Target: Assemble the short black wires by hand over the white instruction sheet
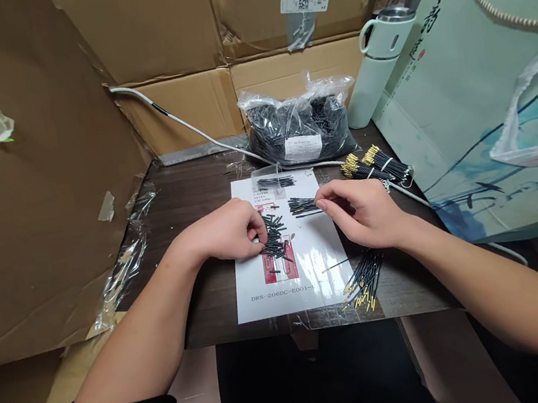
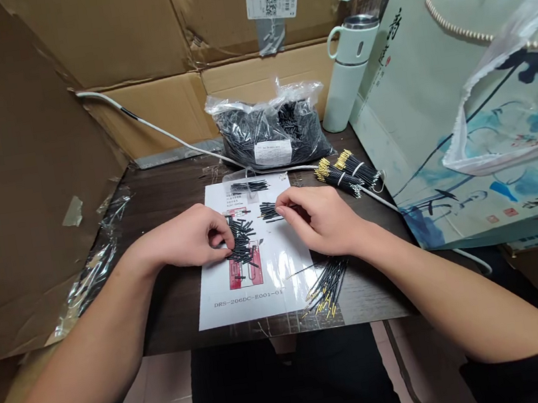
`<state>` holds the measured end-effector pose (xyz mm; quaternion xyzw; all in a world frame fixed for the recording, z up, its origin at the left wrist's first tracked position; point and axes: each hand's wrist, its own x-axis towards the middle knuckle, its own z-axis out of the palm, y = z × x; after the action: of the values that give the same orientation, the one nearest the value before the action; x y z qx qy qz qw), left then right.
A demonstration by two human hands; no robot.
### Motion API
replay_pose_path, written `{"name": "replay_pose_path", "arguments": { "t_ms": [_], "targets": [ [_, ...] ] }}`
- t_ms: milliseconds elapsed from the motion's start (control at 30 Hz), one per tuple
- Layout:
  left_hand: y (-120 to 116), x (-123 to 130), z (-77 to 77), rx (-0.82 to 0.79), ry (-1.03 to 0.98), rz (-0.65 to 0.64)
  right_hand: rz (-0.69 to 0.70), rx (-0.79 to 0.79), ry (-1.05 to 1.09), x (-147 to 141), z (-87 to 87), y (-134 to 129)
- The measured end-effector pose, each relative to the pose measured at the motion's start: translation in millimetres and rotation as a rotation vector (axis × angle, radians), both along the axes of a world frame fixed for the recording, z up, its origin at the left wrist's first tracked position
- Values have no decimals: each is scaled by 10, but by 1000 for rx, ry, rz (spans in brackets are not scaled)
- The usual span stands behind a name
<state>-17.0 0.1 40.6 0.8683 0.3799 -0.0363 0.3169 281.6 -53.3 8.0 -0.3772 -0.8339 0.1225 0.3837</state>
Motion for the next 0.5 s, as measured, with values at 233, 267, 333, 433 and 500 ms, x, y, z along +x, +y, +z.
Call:
{"name": "replay_pose_path", "arguments": {
  "t_ms": [233,267,333,433,500],
  "targets": [
    [-10,7,1,-27,-2,1,13,-12,7,-1,-14,6],
    [-18,13,5,-29,-8,5,16,-15,8,-1,-17,8],
    [-33,19,10,-23,-9,9,20,-22,8,1,-20,10],
    [-45,15,7,-5,0,1,18,-31,5,3,-18,9],
    [-43,4,5,0,-9,-11,13,-36,1,3,-15,6]
  ]
}}
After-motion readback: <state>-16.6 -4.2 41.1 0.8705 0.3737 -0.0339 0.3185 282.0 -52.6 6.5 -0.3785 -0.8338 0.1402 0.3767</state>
